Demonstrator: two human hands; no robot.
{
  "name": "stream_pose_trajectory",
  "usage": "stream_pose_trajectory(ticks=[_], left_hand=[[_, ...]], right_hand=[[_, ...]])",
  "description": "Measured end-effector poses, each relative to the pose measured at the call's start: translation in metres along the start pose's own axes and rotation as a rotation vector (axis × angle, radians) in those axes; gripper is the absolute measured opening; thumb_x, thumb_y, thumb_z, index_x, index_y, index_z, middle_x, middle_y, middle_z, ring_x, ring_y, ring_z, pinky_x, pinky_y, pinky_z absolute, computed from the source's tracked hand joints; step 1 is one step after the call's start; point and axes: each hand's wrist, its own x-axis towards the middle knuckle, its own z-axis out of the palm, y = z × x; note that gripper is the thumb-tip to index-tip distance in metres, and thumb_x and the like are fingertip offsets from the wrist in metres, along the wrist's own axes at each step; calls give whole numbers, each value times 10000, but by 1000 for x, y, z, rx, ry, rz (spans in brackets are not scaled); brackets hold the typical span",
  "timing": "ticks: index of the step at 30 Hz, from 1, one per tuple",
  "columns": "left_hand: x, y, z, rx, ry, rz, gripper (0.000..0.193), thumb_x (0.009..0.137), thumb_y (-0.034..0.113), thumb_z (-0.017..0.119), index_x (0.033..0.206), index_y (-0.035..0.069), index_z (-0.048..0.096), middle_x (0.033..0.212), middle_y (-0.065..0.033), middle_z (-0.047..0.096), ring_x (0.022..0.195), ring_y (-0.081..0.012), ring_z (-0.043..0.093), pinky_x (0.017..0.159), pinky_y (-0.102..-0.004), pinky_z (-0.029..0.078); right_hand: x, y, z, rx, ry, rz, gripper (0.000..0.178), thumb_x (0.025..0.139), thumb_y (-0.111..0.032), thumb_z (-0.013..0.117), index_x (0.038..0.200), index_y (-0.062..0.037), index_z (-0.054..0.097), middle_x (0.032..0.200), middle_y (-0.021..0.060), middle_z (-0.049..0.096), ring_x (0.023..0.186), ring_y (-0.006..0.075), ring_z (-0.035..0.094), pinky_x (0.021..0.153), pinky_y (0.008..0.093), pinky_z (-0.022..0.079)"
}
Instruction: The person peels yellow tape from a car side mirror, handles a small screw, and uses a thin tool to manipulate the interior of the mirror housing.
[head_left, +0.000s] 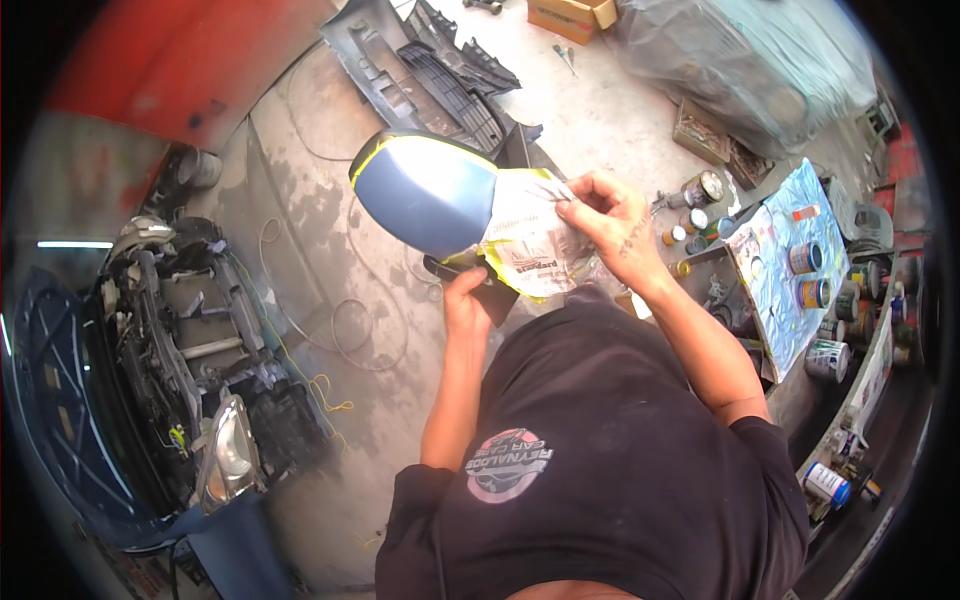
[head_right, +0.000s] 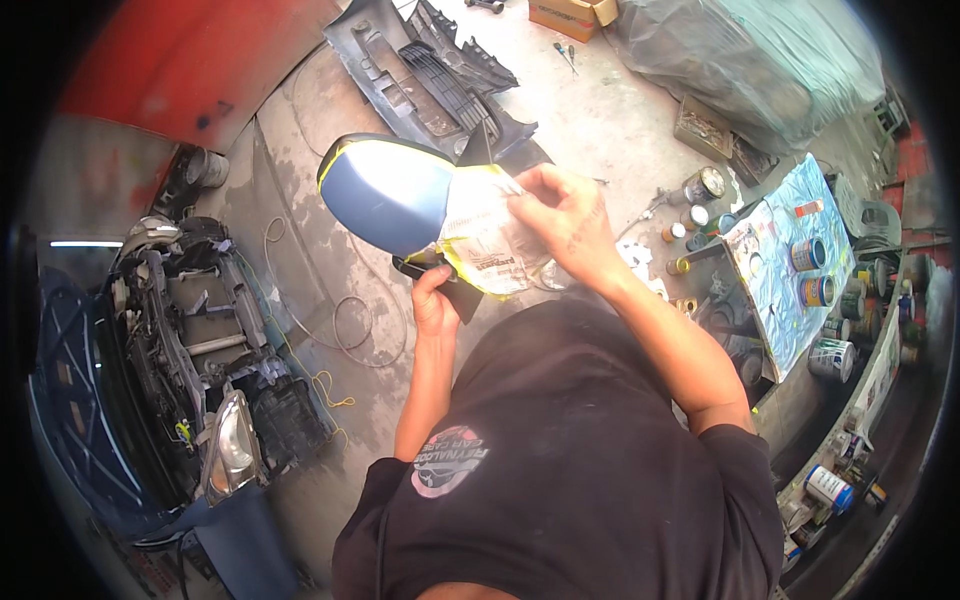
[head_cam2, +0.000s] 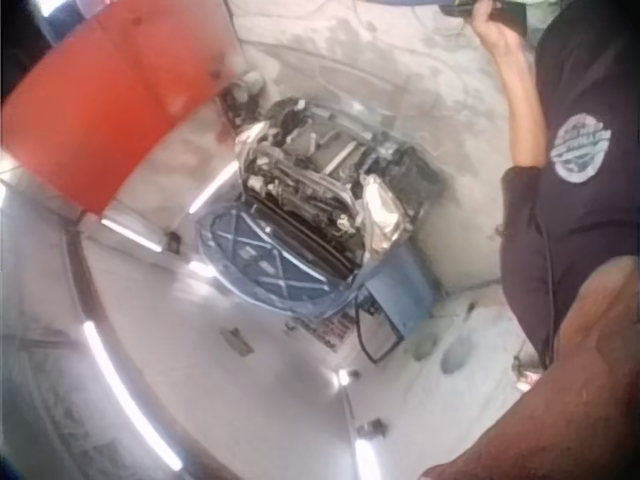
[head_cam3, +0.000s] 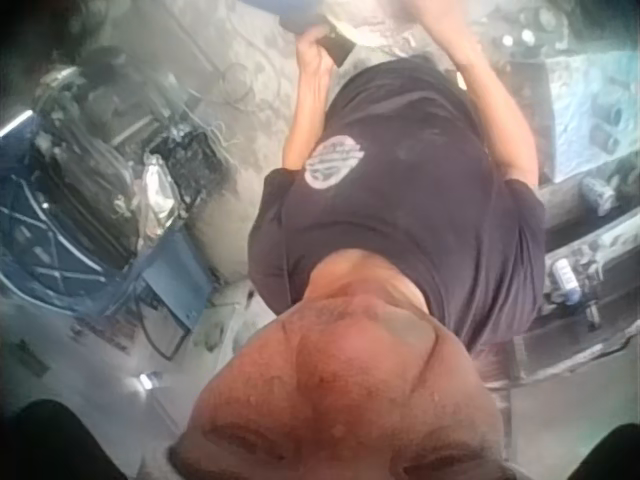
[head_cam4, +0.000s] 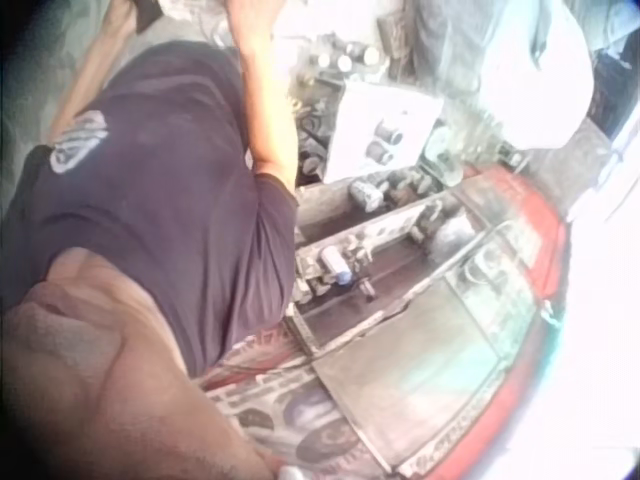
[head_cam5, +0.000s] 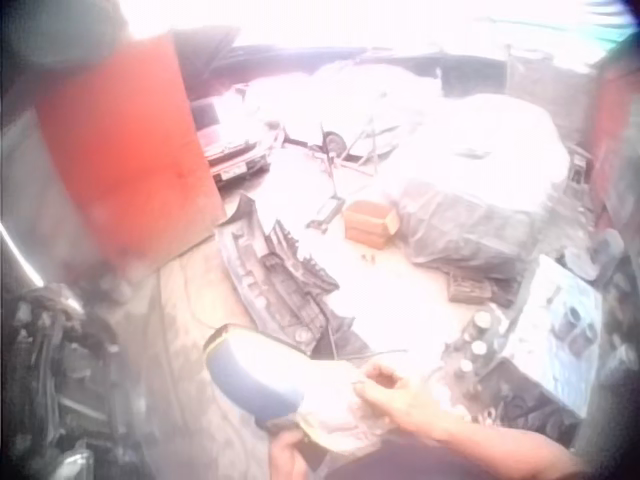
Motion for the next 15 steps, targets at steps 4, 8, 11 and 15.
stream_pose_trajectory(ticks=[4,8,11,15], left_hand=[[5,6,3,-48,-37,-19,639,794,-21,592,1424,-13,489,1368,-160,609,1295,-322,579,1139,-481,458],[12,5,8,16,50,-53,626,821,42,608,1432,-18,483,1394,-171,598,1294,-334,582,1137,-494,458],[13,11,17,-49,12,-127,605,845,77,609,1430,-17,484,1394,-171,600,1298,-338,579,1133,-489,462],[15,15,25,20,50,-155,547,886,85,580,1416,-19,495,1369,-170,619,1266,-318,608,1107,-484,483]], right_hand=[[-28,5,3,-240,50,-184,176,879,-106,701,978,39,701,825,134,685,756,209,672,685,339,514],[-37,16,7,-385,31,-547,166,806,-21,702,963,15,660,812,142,632,692,304,628,638,408,492],[-37,11,12,-438,13,-702,194,769,11,684,958,7,642,950,159,652,868,339,641,760,439,511],[-28,3,8,-419,-140,-749,212,751,18,645,957,-17,608,1190,176,671,1222,382,618,1059,522,482]])
